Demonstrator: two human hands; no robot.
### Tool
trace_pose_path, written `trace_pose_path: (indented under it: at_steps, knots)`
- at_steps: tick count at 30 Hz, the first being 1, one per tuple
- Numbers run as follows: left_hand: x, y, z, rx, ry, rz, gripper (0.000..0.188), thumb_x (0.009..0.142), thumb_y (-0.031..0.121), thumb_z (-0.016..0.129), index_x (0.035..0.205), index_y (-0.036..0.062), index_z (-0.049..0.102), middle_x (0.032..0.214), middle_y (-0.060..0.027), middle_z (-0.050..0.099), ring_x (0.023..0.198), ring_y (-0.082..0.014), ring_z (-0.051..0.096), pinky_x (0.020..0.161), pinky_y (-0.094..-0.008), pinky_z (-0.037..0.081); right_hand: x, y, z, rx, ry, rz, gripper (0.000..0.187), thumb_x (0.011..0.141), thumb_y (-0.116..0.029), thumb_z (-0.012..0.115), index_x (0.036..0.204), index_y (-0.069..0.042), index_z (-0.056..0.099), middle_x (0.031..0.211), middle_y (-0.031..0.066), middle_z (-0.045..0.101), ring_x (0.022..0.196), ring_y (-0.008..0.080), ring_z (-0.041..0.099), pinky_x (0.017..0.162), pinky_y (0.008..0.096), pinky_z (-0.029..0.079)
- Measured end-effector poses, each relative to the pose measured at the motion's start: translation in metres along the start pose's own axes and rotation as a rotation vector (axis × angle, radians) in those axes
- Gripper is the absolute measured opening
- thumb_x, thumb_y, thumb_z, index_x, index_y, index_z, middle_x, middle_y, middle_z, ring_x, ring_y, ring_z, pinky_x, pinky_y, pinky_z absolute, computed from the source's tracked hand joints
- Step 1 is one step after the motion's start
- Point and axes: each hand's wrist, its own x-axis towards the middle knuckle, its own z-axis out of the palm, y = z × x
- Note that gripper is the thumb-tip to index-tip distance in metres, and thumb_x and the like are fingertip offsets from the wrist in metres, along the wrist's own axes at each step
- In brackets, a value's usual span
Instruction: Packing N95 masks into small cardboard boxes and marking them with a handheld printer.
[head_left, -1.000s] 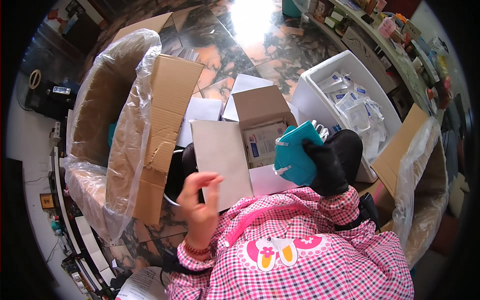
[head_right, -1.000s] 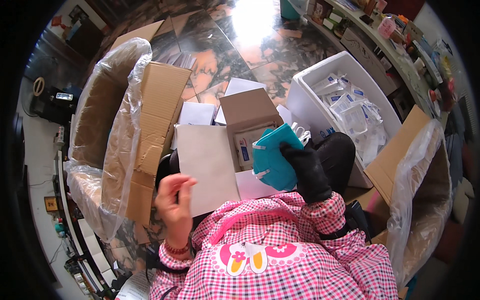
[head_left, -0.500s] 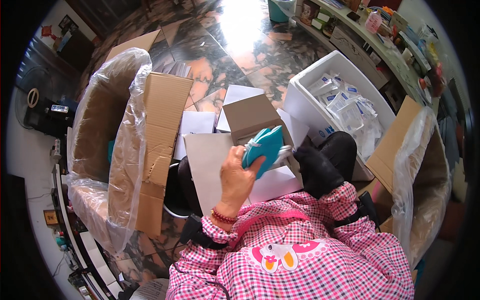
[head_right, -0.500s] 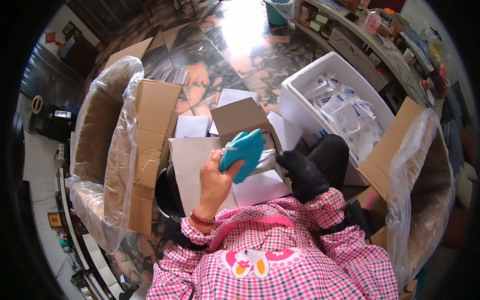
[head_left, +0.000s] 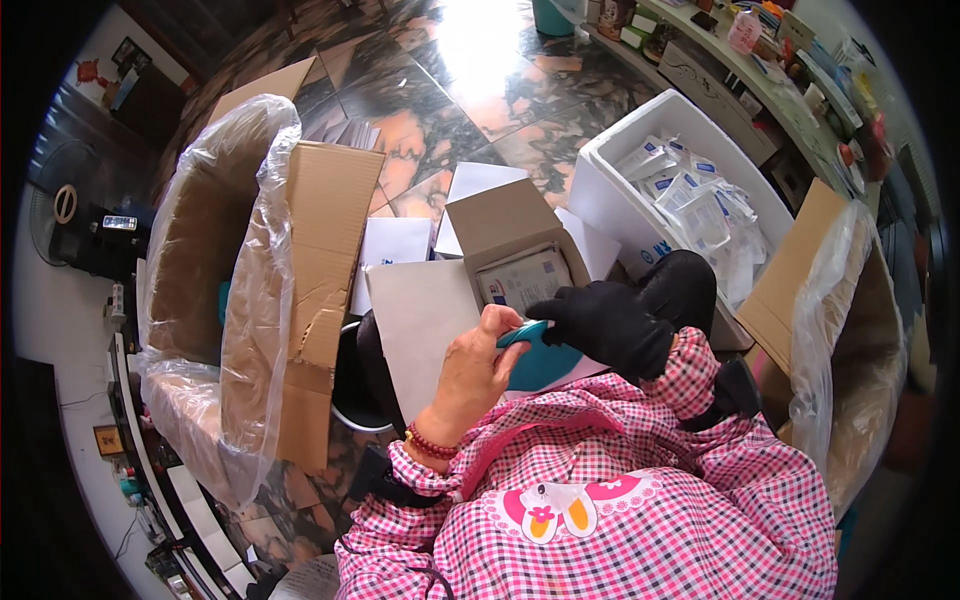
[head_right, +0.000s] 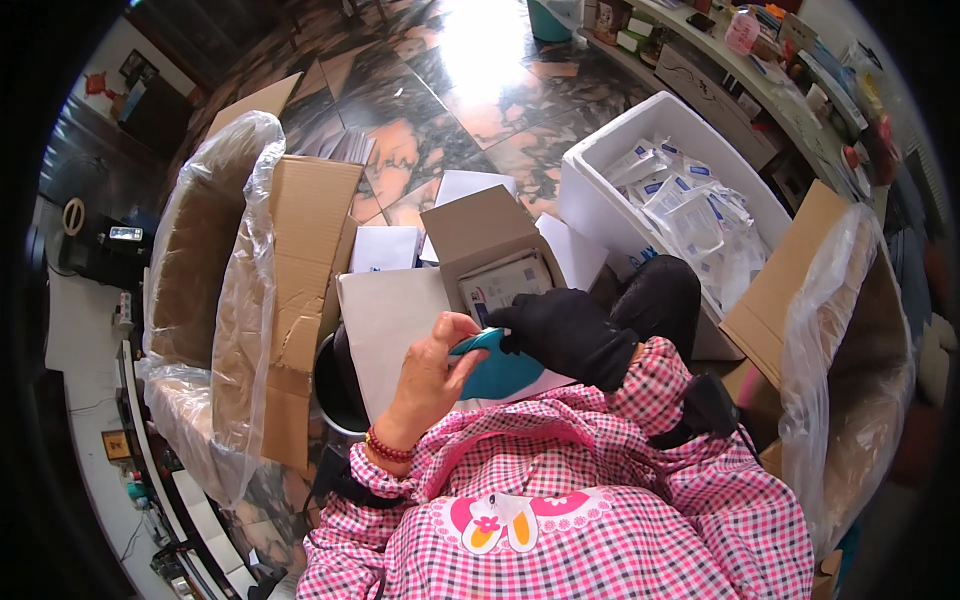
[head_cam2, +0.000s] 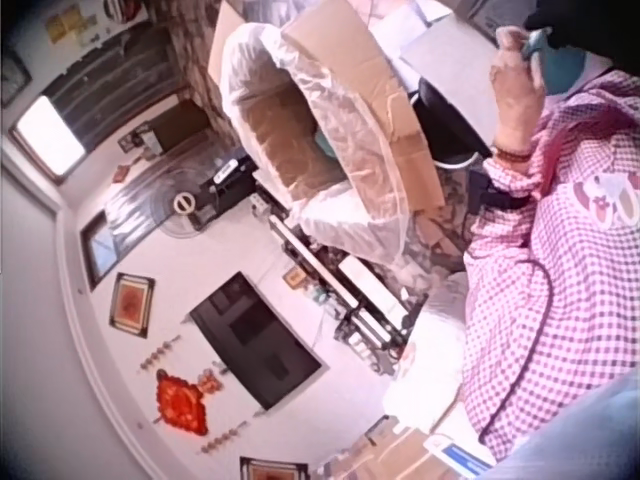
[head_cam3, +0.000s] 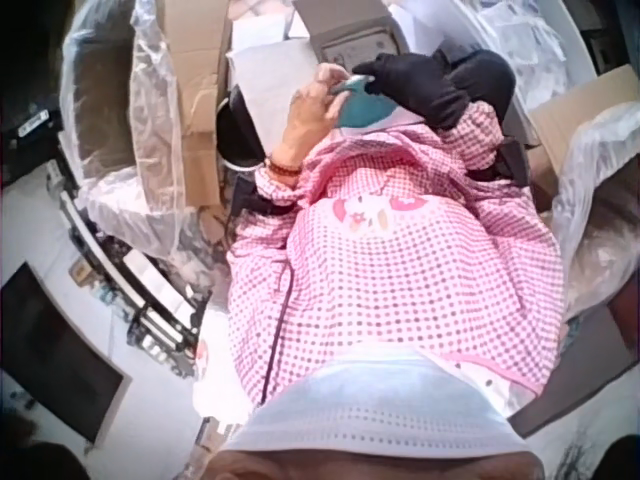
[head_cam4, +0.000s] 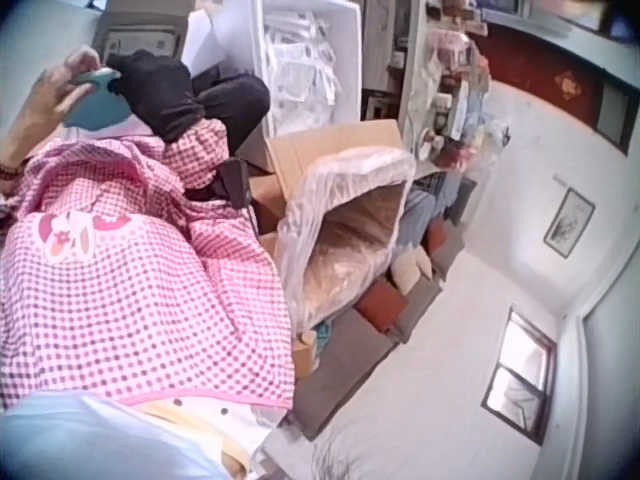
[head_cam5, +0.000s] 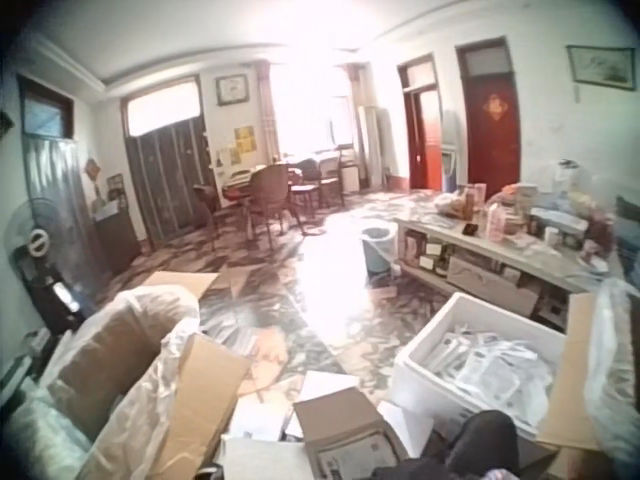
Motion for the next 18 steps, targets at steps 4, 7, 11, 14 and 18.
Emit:
trace_pose_path:
  at_steps: [4, 7, 11, 14, 18]
  knots:
    - [0.000, 0.010, -0.006, -0.028, -0.012, 0.018, 0.029, 0.086, 0.005, 0.072, 0.108, 0.0032, 0.053, 0.088, -0.0112, 0.067, 0.080, -0.0321, 0.069, 0.076, -0.0374, 0.055, -0.004, 0.003, 0.007, 0.149, -0.009, -0.008, 0.025, 0.085, -0.020, 0.071, 0.109, -0.015, 0.071, 0.088, 0.0087, 0.068, 0.078, 0.0282, 0.069, 0.069, 0.0368, 0.055]
    - [0.006, 0.023, -0.006, 0.196, 0.115, 0.171, 0.018, 0.090, 0.007, 0.068, 0.103, 0.0031, 0.057, 0.085, -0.0106, 0.064, 0.080, -0.0319, 0.067, 0.075, -0.0365, 0.054, -0.006, 0.004, 0.016, 0.377, 0.143, 0.005, 0.021, 0.085, -0.021, 0.071, 0.104, -0.012, 0.070, 0.093, 0.0104, 0.069, 0.082, 0.0300, 0.069, 0.071, 0.0383, 0.055]
    - [0.014, 0.020, -0.003, 0.380, 0.066, 0.119, 0.011, 0.095, 0.015, 0.063, 0.097, 0.0042, 0.062, 0.083, -0.0131, 0.060, 0.077, -0.0338, 0.064, 0.066, -0.0382, 0.051, -0.007, -0.004, 0.017, 0.496, 0.259, 0.089, 0.019, 0.087, -0.015, 0.068, 0.105, -0.009, 0.068, 0.091, 0.0129, 0.070, 0.081, 0.0323, 0.069, 0.070, 0.0395, 0.056]
    - [0.020, 0.014, 0.000, 0.244, 0.098, 0.170, 0.015, 0.096, 0.019, 0.061, 0.092, 0.0043, 0.061, 0.082, -0.0124, 0.059, 0.073, -0.0335, 0.062, 0.063, -0.0401, 0.049, -0.007, -0.003, 0.016, 0.504, 0.282, 0.084, 0.020, 0.087, -0.013, 0.067, 0.106, -0.010, 0.068, 0.091, 0.0136, 0.070, 0.081, 0.0323, 0.070, 0.068, 0.0399, 0.056]
    - [0.021, 0.013, -0.004, 0.274, 0.084, 0.187, 0.018, 0.097, 0.021, 0.059, 0.090, 0.0043, 0.059, 0.081, -0.0109, 0.060, 0.073, -0.0327, 0.062, 0.062, -0.0406, 0.050, -0.006, 0.007, 0.007, 0.236, 0.187, -0.021, 0.022, 0.085, -0.013, 0.065, 0.107, -0.013, 0.069, 0.088, 0.0118, 0.070, 0.078, 0.0306, 0.070, 0.065, 0.0399, 0.055]
